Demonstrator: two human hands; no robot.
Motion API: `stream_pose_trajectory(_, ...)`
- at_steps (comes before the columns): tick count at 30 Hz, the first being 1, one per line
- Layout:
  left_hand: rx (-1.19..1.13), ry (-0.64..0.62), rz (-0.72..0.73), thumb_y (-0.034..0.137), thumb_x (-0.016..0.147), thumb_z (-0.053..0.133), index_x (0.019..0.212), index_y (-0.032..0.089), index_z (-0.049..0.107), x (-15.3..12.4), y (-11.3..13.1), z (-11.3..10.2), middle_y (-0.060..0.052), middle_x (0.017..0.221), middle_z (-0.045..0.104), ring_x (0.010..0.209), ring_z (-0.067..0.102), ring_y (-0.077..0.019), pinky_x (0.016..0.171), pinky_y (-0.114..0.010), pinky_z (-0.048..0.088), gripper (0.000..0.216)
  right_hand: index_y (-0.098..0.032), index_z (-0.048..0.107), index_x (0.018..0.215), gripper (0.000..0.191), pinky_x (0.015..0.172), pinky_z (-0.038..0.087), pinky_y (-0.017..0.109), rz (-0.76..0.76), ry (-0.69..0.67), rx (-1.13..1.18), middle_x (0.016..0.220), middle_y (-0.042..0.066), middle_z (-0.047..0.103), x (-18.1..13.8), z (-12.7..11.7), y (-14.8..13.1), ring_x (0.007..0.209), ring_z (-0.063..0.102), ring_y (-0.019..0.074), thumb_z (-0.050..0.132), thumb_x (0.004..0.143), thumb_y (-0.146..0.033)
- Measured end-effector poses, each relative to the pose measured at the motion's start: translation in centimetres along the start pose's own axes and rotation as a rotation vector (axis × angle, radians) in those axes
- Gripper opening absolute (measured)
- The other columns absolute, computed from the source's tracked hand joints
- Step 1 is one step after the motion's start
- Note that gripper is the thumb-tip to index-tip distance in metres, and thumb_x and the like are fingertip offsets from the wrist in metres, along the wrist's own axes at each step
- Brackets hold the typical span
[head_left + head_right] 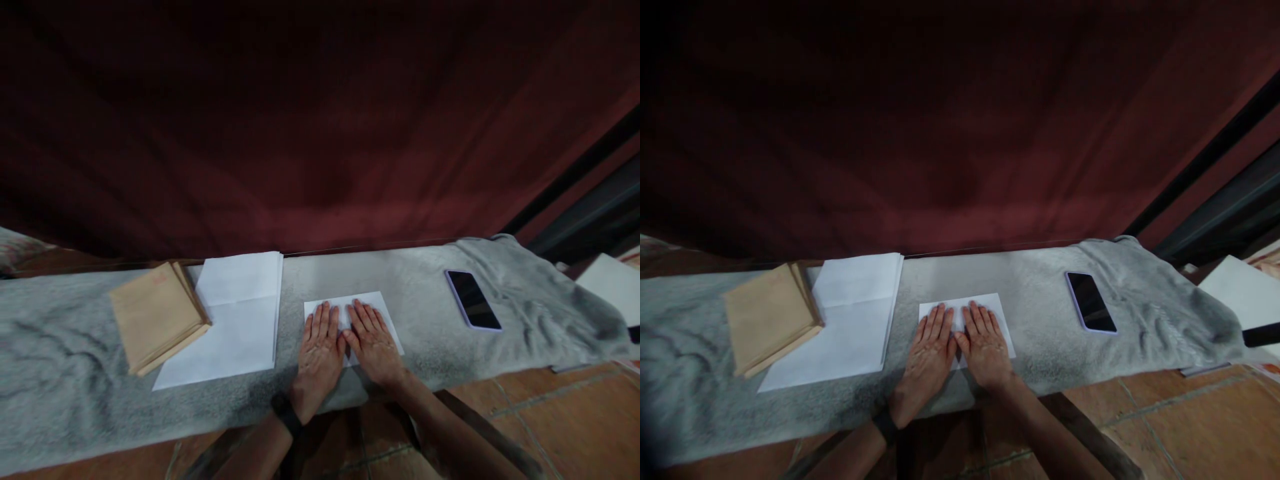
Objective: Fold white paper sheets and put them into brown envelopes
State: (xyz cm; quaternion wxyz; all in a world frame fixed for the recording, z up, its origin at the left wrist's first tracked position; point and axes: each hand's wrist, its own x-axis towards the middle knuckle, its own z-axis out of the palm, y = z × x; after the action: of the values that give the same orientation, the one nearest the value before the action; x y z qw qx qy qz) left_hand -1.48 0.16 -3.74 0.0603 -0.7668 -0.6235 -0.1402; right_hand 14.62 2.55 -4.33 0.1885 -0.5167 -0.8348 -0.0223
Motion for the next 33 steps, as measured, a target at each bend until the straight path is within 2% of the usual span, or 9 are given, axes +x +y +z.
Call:
stream_pose_trajectory(4,-0.008,0.02,-0.012,0.033,0.103,0.039,0.154,0.011,0.038,0.0,-0.2,0.1,-0.016,0.161,0.04,0.151,0.034,-0.0269,0.122,-0.047,0.034,0.056,-0.016,0.045,0.153,0.052,0.121,0.031,0.048,0.02,0.017,-0.033,0.16,0.012,0.042,-0.1,0.2,0.7,0.149,0.037,0.0268,0.038,0.106,-0.038)
stream_pose_trajectory(9,-0.024,0.05,-0.005,0.034,0.102,0.04,0.156,0.013,0.036,0.0,-0.4,0.1,-0.015,0.16,0.041,0.15,0.036,-0.0265,0.122,-0.047,0.035,0.057,-0.014,0.044,0.153,0.054,0.119,0.032,0.049,0.059,0.035,-0.095,0.159,0.015,0.042,-0.3,0.4,2.1,0.148,0.038,0.0287,0.038,0.107,-0.04)
stream_pose_trajectory(20,0.0,-0.003,0.015,0.039,0.104,0.038,0.153,0.01,0.041,0.1,-0.6,-0.5,-0.015,0.16,0.041,0.15,0.035,-0.027,0.122,-0.044,0.035,0.057,-0.009,0.045,0.152,0.058,0.118,0.032,0.052,0.181,0.045,-0.161,0.157,0.018,0.045,-0.7,0.2,5.0,0.144,0.043,0.0332,0.035,0.106,-0.043)
stream_pose_trajectory(23,0.014,-0.007,0.013,0.037,0.103,0.039,0.154,0.012,0.039,0.2,-0.3,-0.9,-0.015,0.161,0.039,0.152,0.032,-0.0282,0.123,-0.049,0.032,0.057,-0.006,0.043,0.153,0.058,0.118,0.033,0.051,0.154,0.053,-0.133,0.157,0.02,0.044,-0.5,-0.1,4.3,0.146,0.041,0.0317,0.031,0.107,-0.039)
stream_pose_trajectory(26,-0.009,-0.004,0.086,0.031,0.102,0.04,0.156,0.015,0.037,0.2,0.4,-1.3,-0.012,0.163,0.037,0.154,0.028,-0.0268,0.125,-0.052,0.027,0.056,-0.009,0.043,0.153,0.055,0.12,0.034,0.047,0.051,0.002,-0.054,0.159,0.015,0.042,-0.1,-0.7,2.5,0.149,0.036,0.0269,0.027,0.108,-0.037)
stream_pose_trajectory(29,-0.062,-0.028,0.173,0.022,0.1,0.039,0.155,0.011,0.036,-0.2,1.2,-1.2,-0.013,0.163,0.037,0.153,0.028,-0.0243,0.126,-0.05,0.027,0.056,-0.015,0.04,0.155,0.052,0.122,0.031,0.044,-0.072,-0.07,0.029,0.161,0.009,0.04,0.0,-1.1,1.1,0.15,0.034,0.0218,0.029,0.108,-0.034)
stream_pose_trajectory(33,-0.101,-0.049,0.188,0.023,0.101,0.04,0.153,0.009,0.037,-0.6,1.5,-0.8,-0.015,0.162,0.039,0.152,0.031,-0.0249,0.124,-0.051,0.031,0.054,-0.015,0.041,0.155,0.051,0.123,0.029,0.045,-0.082,-0.073,0.037,0.16,0.01,0.041,-0.2,-1.0,1.1,0.15,0.035,0.0221,0.032,0.108,-0.033)
